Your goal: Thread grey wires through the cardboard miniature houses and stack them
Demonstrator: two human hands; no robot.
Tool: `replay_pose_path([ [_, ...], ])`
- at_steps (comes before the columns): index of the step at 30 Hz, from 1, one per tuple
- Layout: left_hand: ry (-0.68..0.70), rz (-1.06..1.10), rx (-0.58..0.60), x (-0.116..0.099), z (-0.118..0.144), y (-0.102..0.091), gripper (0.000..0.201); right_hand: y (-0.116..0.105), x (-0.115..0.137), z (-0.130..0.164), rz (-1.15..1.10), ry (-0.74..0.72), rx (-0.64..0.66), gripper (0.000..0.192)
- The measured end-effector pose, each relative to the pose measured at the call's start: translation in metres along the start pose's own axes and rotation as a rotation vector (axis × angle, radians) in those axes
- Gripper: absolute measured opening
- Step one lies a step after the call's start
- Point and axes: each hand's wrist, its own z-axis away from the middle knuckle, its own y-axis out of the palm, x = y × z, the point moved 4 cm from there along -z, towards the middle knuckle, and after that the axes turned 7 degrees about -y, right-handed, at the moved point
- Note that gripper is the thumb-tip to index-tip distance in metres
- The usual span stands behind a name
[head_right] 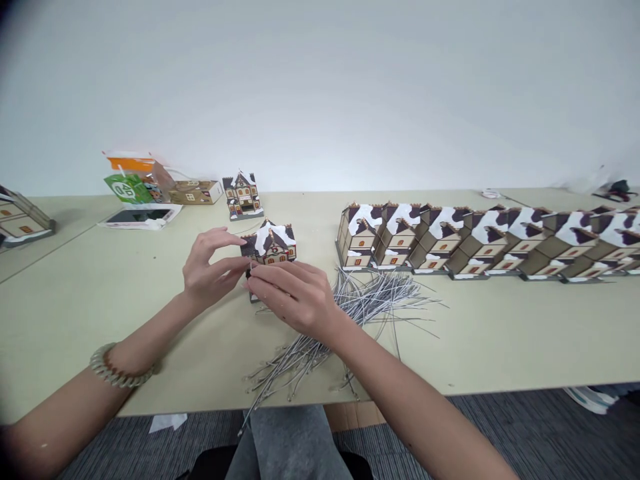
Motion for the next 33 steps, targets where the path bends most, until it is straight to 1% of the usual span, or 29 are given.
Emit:
replay_pose_path([
  [2, -0.033, -0.025, 0.057, 0.003, 0.0, 0.002, 0.008, 0.006, -0.003, 0.004, -0.003, 0.041, 0.045, 0.016],
  [4, -0.08, -0.027, 0.108, 0.006, 0.0, 0.003, 0.002, 0.01, -0.005, 0.006, 0.017, 0.075, 0.064, 0.014],
  [5, -0.115, -0.015, 0.133, 0.008, 0.0, 0.003, 0.008, 0.011, -0.005, 0.006, 0.03, 0.082, 0.058, 0.013],
  [6, -0.157, 0.013, 0.161, 0.011, -0.001, 0.003, 0.019, 0.011, -0.005, 0.006, 0.041, 0.083, 0.045, 0.012],
  [8, -0.274, 0.131, 0.236, 0.016, -0.001, 0.005, 0.04, 0.009, -0.004, 0.006, 0.071, 0.077, 0.012, 0.011],
  [9, -0.349, 0.214, 0.284, 0.019, 0.0, 0.007, 0.047, 0.008, -0.004, 0.006, 0.089, 0.074, -0.001, 0.01],
  [11, -0.5, 0.372, 0.39, 0.024, 0.004, 0.011, 0.054, 0.007, -0.003, 0.005, 0.115, 0.069, -0.014, 0.01],
  [13, -0.629, 0.473, 0.488, 0.029, 0.009, 0.017, 0.057, 0.007, -0.002, 0.005, 0.115, 0.056, -0.015, 0.011],
  [15, -0.719, 0.54, 0.538, 0.032, 0.013, 0.02, 0.059, 0.008, -0.002, 0.006, 0.1, 0.042, -0.013, 0.013],
  [17, -0.789, 0.609, 0.524, 0.035, 0.015, 0.022, 0.06, 0.008, -0.002, 0.006, 0.08, 0.041, -0.013, 0.015],
  [19, -0.834, 0.664, 0.482, 0.034, 0.015, 0.023, 0.059, 0.007, -0.002, 0.006, 0.072, 0.046, -0.026, 0.017],
  [24, -0.901, 0.682, 0.421, 0.023, 0.008, 0.024, 0.057, 0.001, -0.006, 0.005, 0.136, 0.104, -0.128, 0.017],
  [27, -0.949, 0.659, 0.431, 0.013, 0.004, 0.023, 0.059, -0.002, -0.009, 0.005, 0.164, 0.161, -0.196, 0.015],
  [29, -0.977, 0.645, 0.444, 0.006, 0.002, 0.022, 0.059, -0.003, -0.01, 0.005, 0.179, 0.177, -0.219, 0.013],
  [33, -1.007, 0.68, 0.464, -0.005, 0.0, 0.021, 0.056, -0.003, -0.01, 0.002, 0.195, 0.148, -0.226, 0.01],
])
